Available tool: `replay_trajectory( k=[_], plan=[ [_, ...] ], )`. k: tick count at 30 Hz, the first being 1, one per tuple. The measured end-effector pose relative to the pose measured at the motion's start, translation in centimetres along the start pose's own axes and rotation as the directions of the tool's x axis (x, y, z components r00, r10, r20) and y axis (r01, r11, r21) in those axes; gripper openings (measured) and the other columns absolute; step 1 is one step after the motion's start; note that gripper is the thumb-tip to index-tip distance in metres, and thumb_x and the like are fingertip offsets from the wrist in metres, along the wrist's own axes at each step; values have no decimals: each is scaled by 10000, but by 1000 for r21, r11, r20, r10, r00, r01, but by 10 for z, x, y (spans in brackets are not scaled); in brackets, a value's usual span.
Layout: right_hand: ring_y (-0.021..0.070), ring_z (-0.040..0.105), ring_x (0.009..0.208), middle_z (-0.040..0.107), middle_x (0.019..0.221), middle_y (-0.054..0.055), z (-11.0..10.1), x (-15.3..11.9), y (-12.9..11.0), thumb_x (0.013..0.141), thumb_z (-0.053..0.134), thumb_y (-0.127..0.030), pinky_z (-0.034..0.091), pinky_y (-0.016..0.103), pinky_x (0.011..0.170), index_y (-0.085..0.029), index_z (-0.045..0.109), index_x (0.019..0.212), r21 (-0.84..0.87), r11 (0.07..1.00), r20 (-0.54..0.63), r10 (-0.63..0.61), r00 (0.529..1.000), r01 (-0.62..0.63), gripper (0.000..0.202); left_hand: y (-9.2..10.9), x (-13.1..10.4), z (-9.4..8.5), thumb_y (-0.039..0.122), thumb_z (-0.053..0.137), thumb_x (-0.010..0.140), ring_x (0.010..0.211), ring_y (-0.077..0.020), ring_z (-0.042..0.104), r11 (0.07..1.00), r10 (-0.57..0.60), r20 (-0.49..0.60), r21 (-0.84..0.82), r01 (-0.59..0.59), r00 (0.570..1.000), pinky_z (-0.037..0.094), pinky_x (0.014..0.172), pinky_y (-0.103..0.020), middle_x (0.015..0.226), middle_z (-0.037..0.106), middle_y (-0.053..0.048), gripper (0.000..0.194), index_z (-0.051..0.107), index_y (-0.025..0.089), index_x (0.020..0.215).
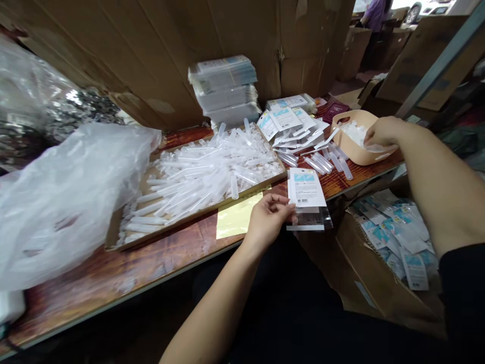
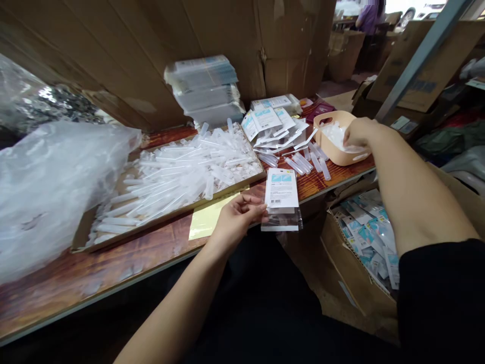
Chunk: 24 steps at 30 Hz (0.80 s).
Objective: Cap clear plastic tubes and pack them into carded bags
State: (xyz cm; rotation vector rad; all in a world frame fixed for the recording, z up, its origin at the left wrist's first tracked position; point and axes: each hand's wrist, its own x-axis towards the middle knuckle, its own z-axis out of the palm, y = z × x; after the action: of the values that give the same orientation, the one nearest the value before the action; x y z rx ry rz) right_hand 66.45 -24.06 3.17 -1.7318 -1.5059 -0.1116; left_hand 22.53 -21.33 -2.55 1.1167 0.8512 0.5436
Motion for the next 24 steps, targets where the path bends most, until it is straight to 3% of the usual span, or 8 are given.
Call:
replay_trajectory(
  k=[3, 6, 8, 11, 13, 16, 19, 24],
  plan=[
    [169, 702, 974, 696, 1048, 50, -1, 5, 24, 1095, 420, -457, 586, 334, 852, -136, 715, 1043, -168, 977, 24, 135, 991, -129, 439, 0, -2, -2, 285, 836, 760, 517, -145, 698, 997, -29, 60, 74, 25, 998, 566, 573, -245, 651, 742, -26, 262, 614, 162, 827],
    [114, 648, 765, 656, 717, 7, -9, -5, 31, 944, 694, -455, 514, 287, 779, -166, 651, 656, -275, 939, -13, 209, 978, -205, 410, -4, -3, -4, 259, 746, 834, 511, -137, 695, 992, 20, 90, 125, -31, 996, 558, 567, -245, 710, 762, -25, 159, 617, 170, 863],
    [118, 616, 711, 603, 608, -15, -14, -18, 24, 832, 796, -446, 480, 340, 807, -184, 624, 606, -313, 923, -58, 219, 974, -226, 387, -7, -4, -7, 228, 704, 849, 499, -130, 687, 980, 47, 100, 190, -66, 994, 540, 553, -241, 760, 775, -24, 114, 626, 174, 913],
    [178, 631, 747, 602, 612, -18, -12, -51, -8, 768, 883, -372, 458, 475, 946, -205, 661, 706, -347, 917, -144, 153, 978, -195, 285, -11, -4, -9, 184, 692, 831, 472, -107, 656, 949, 69, 100, 301, -97, 993, 512, 531, -229, 808, 782, -19, 155, 643, 177, 978],
    [229, 658, 829, 676, 728, 48, -2, -84, -39, 853, 814, -286, 440, 529, 975, -205, 697, 772, -384, 923, -208, -47, 977, -37, 164, -12, -3, -10, 183, 702, 809, 474, -99, 630, 943, 89, 110, 309, -119, 990, 510, 509, -228, 818, 776, -22, 193, 647, 176, 994],
    [206, 660, 746, 734, 804, 80, 27, -142, -86, 897, 747, -249, 516, 404, 758, -195, 738, 875, -304, 935, -78, -215, 973, 182, 59, -14, -2, -7, 213, 743, 762, 521, -111, 618, 964, 97, 129, 236, -125, 987, 514, 474, -232, 828, 772, -37, 282, 640, 171, 1020],
    [193, 722, 814, 783, 916, 55, 62, -190, -120, 947, 688, -215, 573, 348, 744, -224, 752, 1069, -167, 930, 36, -325, 945, 327, 138, -14, -2, -2, 211, 780, 700, 508, -97, 594, 983, 79, 141, 152, -100, 987, 510, 468, -225, 821, 774, -38, 368, 619, 163, 1028],
    [180, 758, 813, 799, 955, 47, 101, -223, -145, 929, 690, -99, 619, 323, 722, -265, 754, 1184, 68, 946, -145, -305, 941, 317, 310, -14, -3, 8, 185, 817, 635, 473, -67, 555, 992, 74, 182, 91, -92, 981, 513, 488, -223, 823, 773, -25, 448, 622, 157, 1038]
  ],
)
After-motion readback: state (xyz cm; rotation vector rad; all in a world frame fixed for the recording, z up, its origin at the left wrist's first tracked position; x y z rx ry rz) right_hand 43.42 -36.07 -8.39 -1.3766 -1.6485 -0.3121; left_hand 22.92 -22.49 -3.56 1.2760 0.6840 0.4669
